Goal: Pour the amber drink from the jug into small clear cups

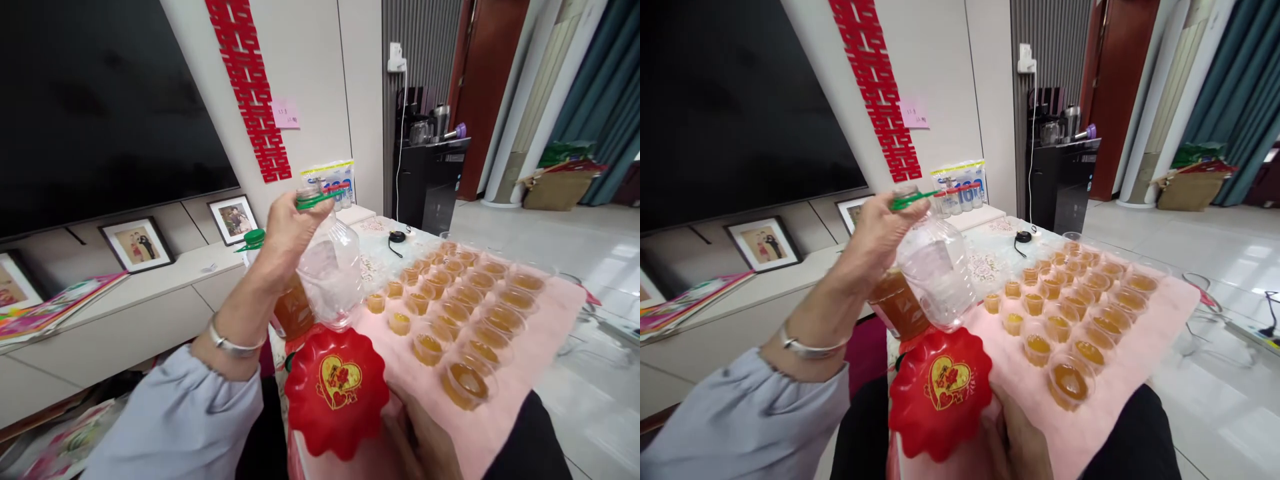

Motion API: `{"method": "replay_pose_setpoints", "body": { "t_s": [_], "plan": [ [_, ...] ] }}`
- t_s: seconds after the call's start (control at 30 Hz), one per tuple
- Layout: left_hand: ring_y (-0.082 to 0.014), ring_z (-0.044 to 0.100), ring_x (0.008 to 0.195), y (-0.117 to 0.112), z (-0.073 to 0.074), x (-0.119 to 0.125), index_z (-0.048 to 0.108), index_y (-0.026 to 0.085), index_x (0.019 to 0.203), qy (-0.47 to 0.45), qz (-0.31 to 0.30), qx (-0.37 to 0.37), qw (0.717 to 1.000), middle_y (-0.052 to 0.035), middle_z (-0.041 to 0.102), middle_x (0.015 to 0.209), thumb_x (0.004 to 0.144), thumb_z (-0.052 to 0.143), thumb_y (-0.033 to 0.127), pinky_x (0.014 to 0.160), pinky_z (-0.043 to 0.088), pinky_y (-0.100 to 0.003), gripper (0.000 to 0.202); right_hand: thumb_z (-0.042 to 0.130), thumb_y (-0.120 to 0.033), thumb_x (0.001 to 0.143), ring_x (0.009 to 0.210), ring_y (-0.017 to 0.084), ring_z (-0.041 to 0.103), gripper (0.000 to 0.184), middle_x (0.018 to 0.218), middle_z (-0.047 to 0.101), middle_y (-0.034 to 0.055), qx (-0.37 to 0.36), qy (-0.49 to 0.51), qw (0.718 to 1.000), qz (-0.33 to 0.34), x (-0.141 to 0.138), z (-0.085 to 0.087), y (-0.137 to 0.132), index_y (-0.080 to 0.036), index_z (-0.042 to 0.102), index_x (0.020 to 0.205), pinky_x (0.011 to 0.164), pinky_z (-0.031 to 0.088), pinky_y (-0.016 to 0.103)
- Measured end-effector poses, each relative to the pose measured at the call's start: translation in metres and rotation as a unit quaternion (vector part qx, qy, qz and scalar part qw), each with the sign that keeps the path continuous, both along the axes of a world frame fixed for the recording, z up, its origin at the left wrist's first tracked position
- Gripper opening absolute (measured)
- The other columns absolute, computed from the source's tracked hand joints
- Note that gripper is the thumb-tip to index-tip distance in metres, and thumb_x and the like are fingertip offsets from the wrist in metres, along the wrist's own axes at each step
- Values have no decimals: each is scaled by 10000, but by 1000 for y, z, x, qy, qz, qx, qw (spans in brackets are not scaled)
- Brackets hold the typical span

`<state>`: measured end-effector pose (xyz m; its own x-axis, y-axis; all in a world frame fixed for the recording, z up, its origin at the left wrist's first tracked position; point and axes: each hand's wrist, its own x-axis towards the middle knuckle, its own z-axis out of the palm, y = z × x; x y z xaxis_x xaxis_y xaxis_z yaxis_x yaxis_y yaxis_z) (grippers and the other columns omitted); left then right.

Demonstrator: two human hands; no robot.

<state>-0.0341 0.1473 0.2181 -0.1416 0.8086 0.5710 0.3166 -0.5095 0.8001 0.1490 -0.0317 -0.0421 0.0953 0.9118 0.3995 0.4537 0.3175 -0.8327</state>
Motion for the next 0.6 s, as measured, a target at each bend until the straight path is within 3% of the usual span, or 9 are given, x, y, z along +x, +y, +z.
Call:
{"method": "replay_pose_setpoints", "body": {
  "t_s": [0.1,0.27,0.33,0.47,0.6],
  "plan": [
    [-145,712,868,-25,5,-15,744,150,987,-22,-72,7,997,-34,781,968,811,830,305,884,563,-296,249,506,-492,1063,582,124,612,365,687,630,-48,-24,0,1000,14,0,-7,0,-231,666,1261,552,541,246],
    [-162,750,946,-59,-3,-37,746,166,1046,-45,-80,-60,994,-28,808,987,836,823,302,958,585,-359,261,562,-502,1025,536,133,565,419,630,579,-65,-41,-3,999,15,7,-21,3,-212,682,1304,530,512,251],
    [-159,759,936,-68,-10,-41,757,183,1066,-86,-86,-91,988,-20,816,988,772,871,293,936,603,-341,335,583,-495,1015,544,132,571,426,648,594,-58,-40,0,999,15,8,-25,3,-205,685,1310,542,519,248],
    [-150,765,907,-78,-34,-47,796,191,1032,-125,-132,-187,965,-34,818,1022,644,951,293,741,592,-212,430,580,-464,1026,605,134,632,375,702,643,-37,-21,14,1000,1,5,-24,0,-198,679,1271,607,550,237],
    [-142,748,1043,-80,-55,-53,794,270,1131,-123,-169,-211,955,-17,809,1158,688,951,261,822,582,-184,470,568,-445,1035,538,126,608,302,654,624,-39,25,23,999,-19,3,-4,-1,-206,694,1168,532,522,213]
  ]
}}
